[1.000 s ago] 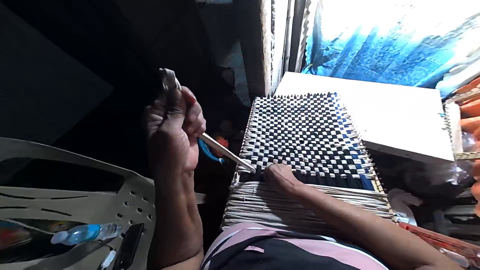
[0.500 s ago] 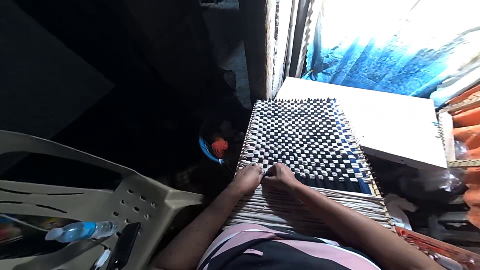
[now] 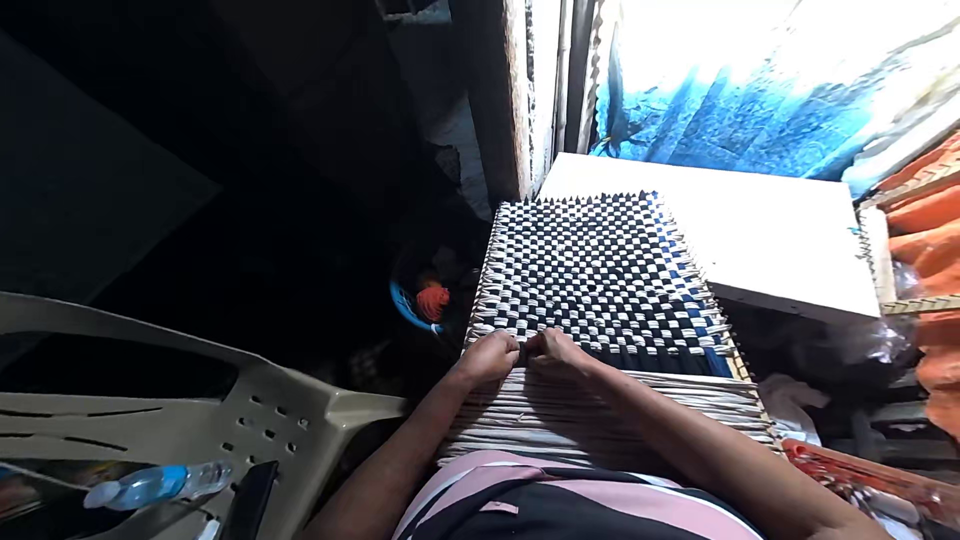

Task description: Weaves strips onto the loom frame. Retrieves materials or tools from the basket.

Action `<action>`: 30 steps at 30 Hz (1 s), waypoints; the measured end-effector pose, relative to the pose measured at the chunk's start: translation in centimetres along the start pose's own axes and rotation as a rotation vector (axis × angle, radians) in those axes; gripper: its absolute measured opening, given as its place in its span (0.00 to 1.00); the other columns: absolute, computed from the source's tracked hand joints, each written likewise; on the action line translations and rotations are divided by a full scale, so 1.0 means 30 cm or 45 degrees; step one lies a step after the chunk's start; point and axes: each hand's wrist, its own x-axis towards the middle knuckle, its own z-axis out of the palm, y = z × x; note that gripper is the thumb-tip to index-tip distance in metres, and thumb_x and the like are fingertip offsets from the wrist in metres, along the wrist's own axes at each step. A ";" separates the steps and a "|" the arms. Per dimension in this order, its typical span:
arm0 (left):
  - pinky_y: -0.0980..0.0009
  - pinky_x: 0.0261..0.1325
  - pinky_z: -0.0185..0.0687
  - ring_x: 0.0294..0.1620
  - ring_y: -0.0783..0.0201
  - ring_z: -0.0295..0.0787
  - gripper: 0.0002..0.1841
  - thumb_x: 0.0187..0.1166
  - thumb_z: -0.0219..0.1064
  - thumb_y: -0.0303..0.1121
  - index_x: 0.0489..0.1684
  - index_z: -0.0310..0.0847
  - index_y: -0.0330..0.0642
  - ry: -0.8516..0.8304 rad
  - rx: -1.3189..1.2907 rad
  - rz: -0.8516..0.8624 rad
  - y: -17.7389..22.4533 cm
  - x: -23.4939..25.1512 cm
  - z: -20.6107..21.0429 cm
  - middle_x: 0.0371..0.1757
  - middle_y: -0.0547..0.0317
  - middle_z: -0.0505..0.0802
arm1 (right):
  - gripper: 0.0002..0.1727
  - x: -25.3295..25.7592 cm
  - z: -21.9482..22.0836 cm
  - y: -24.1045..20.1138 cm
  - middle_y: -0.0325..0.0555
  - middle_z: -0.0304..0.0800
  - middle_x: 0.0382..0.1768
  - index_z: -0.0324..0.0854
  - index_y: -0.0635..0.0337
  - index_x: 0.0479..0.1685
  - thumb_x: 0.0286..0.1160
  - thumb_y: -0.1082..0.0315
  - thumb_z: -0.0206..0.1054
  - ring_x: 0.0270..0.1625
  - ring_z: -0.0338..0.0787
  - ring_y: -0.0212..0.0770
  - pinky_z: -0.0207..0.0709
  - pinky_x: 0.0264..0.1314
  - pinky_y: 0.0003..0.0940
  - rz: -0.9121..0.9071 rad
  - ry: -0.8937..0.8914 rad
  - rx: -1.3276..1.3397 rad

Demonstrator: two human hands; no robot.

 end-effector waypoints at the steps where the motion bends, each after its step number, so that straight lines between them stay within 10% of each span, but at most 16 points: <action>1: 0.46 0.55 0.76 0.47 0.49 0.83 0.16 0.89 0.54 0.33 0.37 0.84 0.32 0.006 -0.026 0.019 -0.010 0.004 0.000 0.42 0.43 0.86 | 0.12 0.007 0.001 0.012 0.55 0.92 0.42 0.90 0.65 0.44 0.76 0.64 0.67 0.48 0.90 0.51 0.79 0.55 0.57 -0.010 0.040 0.093; 8: 0.41 0.69 0.76 0.61 0.42 0.87 0.14 0.83 0.63 0.32 0.59 0.84 0.32 0.130 0.012 0.047 0.014 -0.055 -0.050 0.55 0.37 0.90 | 0.08 -0.055 -0.021 -0.049 0.44 0.92 0.36 0.91 0.60 0.40 0.73 0.66 0.70 0.40 0.88 0.35 0.80 0.49 0.42 0.105 0.285 0.402; 14: 0.36 0.78 0.60 0.60 0.45 0.88 0.18 0.74 0.72 0.29 0.61 0.84 0.35 0.393 0.149 0.327 -0.007 -0.086 -0.067 0.53 0.44 0.93 | 0.07 -0.257 -0.215 0.023 0.32 0.76 0.18 0.83 0.59 0.30 0.77 0.71 0.67 0.16 0.68 0.25 0.64 0.20 0.22 0.045 0.481 0.707; 17: 0.39 0.70 0.72 0.64 0.44 0.85 0.22 0.72 0.75 0.30 0.65 0.81 0.35 0.466 0.103 0.372 -0.053 -0.087 -0.055 0.61 0.42 0.89 | 0.06 -0.432 -0.342 0.125 0.31 0.76 0.18 0.82 0.55 0.32 0.77 0.72 0.64 0.15 0.68 0.24 0.66 0.19 0.21 0.062 0.746 0.766; 23: 0.55 0.66 0.83 0.56 0.49 0.90 0.11 0.81 0.65 0.27 0.54 0.86 0.29 0.414 -0.008 0.329 -0.102 -0.095 -0.025 0.54 0.40 0.91 | 0.11 -0.731 -0.440 0.413 0.27 0.70 0.10 0.85 0.50 0.24 0.72 0.70 0.61 0.10 0.64 0.21 0.60 0.13 0.17 0.123 1.073 0.806; 30: 0.53 0.61 0.84 0.50 0.50 0.91 0.10 0.81 0.66 0.32 0.43 0.91 0.34 0.424 0.121 0.382 -0.069 -0.033 0.018 0.45 0.44 0.92 | 0.10 -0.783 -0.398 0.405 0.28 0.71 0.10 0.87 0.52 0.25 0.71 0.71 0.63 0.11 0.66 0.22 0.62 0.14 0.17 0.068 1.123 0.879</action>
